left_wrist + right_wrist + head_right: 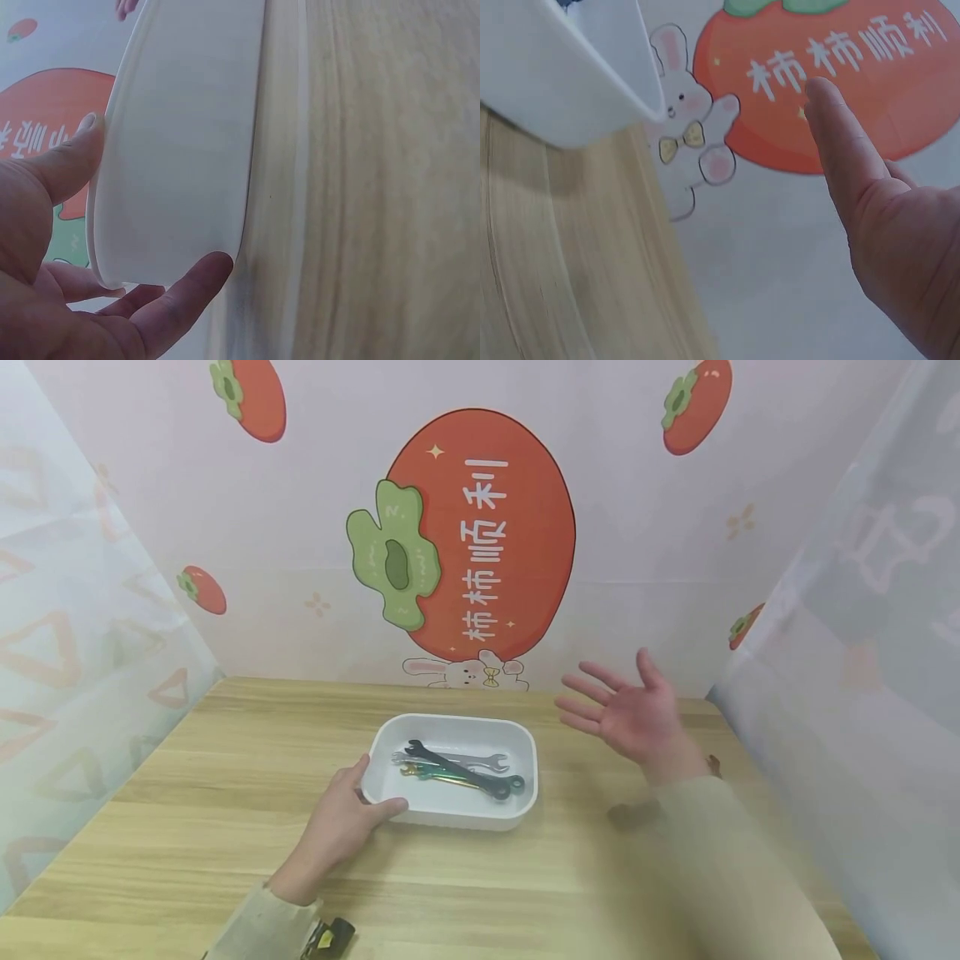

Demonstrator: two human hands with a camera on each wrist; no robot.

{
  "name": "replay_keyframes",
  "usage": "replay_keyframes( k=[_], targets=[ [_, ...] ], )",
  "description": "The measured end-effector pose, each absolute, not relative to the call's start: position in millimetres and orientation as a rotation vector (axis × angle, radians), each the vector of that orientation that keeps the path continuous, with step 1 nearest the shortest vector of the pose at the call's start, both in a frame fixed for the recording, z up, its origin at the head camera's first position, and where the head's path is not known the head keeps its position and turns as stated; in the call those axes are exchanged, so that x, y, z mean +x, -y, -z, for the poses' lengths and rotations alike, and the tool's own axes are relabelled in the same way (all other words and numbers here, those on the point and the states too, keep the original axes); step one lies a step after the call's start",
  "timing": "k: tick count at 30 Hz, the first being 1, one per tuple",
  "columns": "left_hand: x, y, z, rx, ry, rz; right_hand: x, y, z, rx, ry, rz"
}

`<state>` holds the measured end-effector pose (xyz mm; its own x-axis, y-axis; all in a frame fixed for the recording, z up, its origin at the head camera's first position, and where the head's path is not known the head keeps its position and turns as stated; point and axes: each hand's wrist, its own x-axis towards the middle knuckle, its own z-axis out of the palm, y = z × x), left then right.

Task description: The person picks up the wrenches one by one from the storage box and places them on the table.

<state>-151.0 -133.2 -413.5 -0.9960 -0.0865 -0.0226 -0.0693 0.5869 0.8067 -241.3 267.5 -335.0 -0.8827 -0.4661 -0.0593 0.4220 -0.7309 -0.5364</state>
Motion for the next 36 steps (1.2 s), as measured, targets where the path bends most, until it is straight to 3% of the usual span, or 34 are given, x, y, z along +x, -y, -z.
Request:
replay_keyframes(
  k=[16,36],
  targets=[
    [-149.9,132.8,413.9,0.15,2.772,1.434,-254.3,-197.8,329.3,-0.204,-1.149,2.355],
    [-150.7,132.7,414.2,0.13,2.755,1.459,-263.6,-155.1,344.9,-0.143,-1.419,2.137]
  ],
)
